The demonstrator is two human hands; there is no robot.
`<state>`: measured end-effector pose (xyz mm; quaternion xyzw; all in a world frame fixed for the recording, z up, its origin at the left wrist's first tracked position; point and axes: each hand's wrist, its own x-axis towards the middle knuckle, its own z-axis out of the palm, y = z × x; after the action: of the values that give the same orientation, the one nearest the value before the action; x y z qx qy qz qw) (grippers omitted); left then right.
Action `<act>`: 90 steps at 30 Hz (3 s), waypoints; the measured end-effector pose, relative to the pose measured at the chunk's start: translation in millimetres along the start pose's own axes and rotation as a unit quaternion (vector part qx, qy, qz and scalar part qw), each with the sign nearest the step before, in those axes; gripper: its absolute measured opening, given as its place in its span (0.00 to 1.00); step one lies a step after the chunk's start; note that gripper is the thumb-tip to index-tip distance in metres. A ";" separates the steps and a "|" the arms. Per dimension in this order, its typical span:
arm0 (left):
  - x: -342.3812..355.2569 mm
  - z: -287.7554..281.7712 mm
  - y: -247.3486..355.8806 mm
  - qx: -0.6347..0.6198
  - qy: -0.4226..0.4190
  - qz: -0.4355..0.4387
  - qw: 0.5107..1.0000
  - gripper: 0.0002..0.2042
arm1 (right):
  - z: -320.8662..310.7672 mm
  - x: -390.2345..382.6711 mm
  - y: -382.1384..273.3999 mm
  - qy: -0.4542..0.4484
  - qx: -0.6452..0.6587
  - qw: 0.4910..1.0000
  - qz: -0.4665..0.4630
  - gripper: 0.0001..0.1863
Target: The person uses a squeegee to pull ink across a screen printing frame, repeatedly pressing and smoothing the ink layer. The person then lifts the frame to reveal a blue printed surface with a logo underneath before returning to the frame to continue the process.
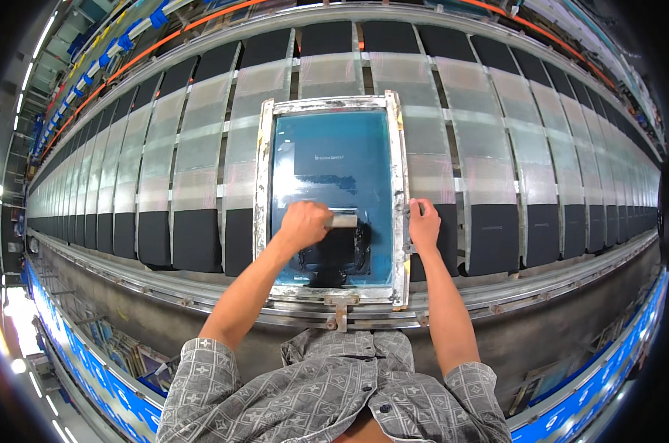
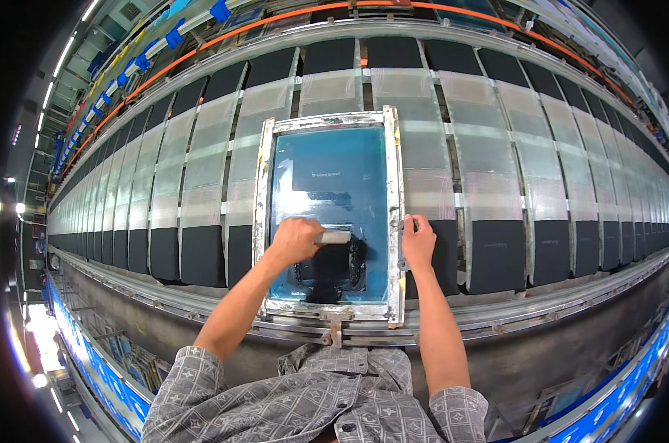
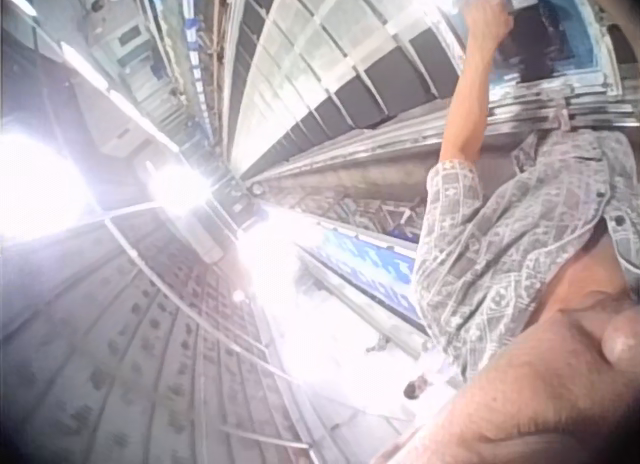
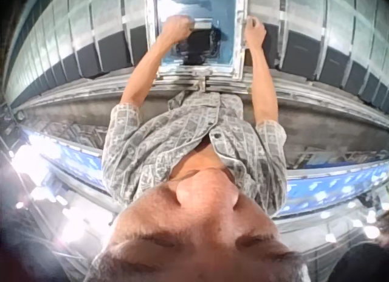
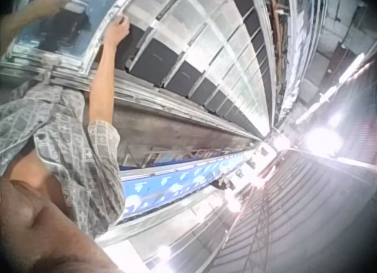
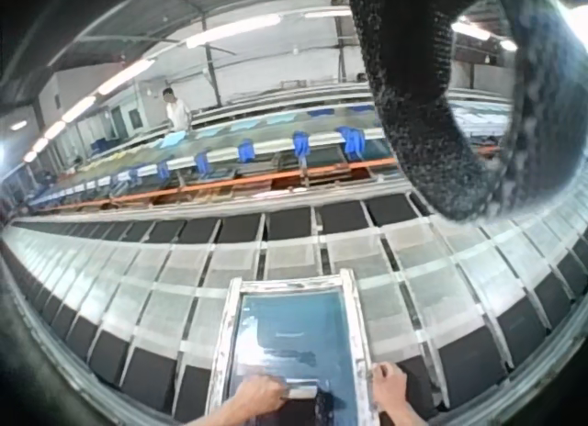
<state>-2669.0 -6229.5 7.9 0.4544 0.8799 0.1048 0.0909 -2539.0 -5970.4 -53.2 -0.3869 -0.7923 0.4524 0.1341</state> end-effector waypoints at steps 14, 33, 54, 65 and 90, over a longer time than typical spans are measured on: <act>10.7 -22.5 11.9 -0.029 -0.006 -0.017 0.999 0.08 | -0.3 7.3 6.7 -0.002 0.014 1.000 -0.007 0.17; -167.5 -39.2 -92.9 -0.061 -0.102 -0.075 0.990 0.14 | 124.8 -73.3 -80.0 0.004 0.108 0.993 -0.045 0.16; -87.5 -75.1 -163.1 -0.076 -0.127 -0.025 0.989 0.14 | 159.6 -77.6 -81.2 0.021 0.014 0.999 -0.023 0.16; -165.4 -24.6 -117.7 0.019 -0.037 0.041 0.998 0.12 | 153.0 -78.4 -80.1 0.001 0.029 1.000 0.001 0.16; -293.5 -52.0 -202.7 0.037 0.083 -0.028 0.995 0.20 | 256.7 -147.9 -160.9 0.030 0.074 0.993 -0.085 0.15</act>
<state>-2673.1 -6589.7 22.8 0.4219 0.9003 0.1071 0.0032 -2664.2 -6283.3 -43.2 -0.3208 -0.7821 0.4849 0.2242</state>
